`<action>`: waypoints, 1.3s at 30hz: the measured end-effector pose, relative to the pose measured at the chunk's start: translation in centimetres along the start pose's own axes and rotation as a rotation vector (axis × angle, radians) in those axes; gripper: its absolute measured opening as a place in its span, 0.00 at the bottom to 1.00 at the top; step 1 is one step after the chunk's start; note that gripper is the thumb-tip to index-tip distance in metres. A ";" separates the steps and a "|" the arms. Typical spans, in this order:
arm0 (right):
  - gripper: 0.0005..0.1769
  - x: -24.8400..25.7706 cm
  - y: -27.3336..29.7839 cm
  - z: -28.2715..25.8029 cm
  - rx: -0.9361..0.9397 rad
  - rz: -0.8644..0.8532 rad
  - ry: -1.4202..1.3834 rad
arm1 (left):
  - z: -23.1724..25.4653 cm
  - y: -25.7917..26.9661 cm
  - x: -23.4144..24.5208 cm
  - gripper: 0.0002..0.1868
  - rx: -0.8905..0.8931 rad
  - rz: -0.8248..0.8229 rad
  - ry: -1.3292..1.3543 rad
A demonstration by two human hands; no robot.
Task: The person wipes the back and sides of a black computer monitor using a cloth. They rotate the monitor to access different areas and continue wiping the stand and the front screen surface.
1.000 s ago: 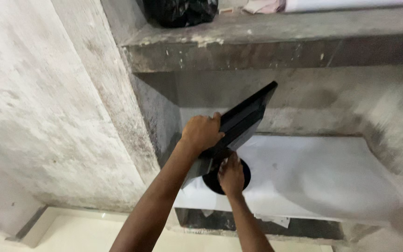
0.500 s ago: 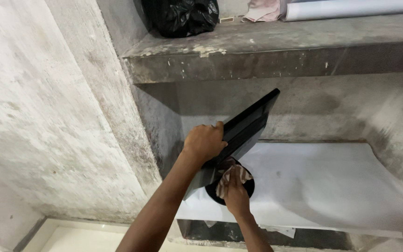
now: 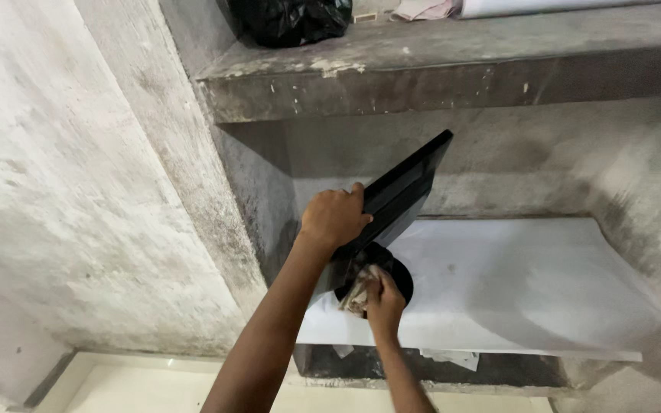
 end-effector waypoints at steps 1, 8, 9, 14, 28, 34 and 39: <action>0.19 0.3 1.0 -2.0 -0.039 0.086 -0.099 | 0.1 -0.2 0.2 0.30 0.000 -0.008 -0.006; 0.21 -2.0 2.7 -11.4 0.413 0.241 -0.017 | -0.6 -0.3 -1.0 0.29 -0.001 0.048 0.047; 0.21 -2.0 2.4 -11.5 0.434 0.226 -0.017 | -1.1 -0.5 -1.0 0.29 -0.003 0.088 0.053; 0.20 -1.2 0.1 -10.7 0.443 0.181 -0.059 | -1.7 -0.7 -1.3 0.28 -0.011 0.110 0.061; 0.27 0.3 -6.0 -11.0 0.376 0.195 0.248 | -1.8 -0.5 -1.1 0.29 -0.038 0.125 0.033; 0.19 2.0 -15.0 -7.2 0.475 0.354 0.263 | -1.8 -0.5 -1.6 0.29 -0.106 0.207 0.027; 0.18 5.1 -21.4 -5.8 0.303 0.286 0.219 | -1.4 -1.0 -1.2 0.30 -0.075 0.087 -0.002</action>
Point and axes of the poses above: each hand's wrist, its own y-axis away from the middle knuckle, its own x-axis out of the back of the hand, z = x × y, the point moved 1 cm from there along -y, towards the middle knuckle, and after that the axes turned 3 degrees about -y, right-handed, at the moved point
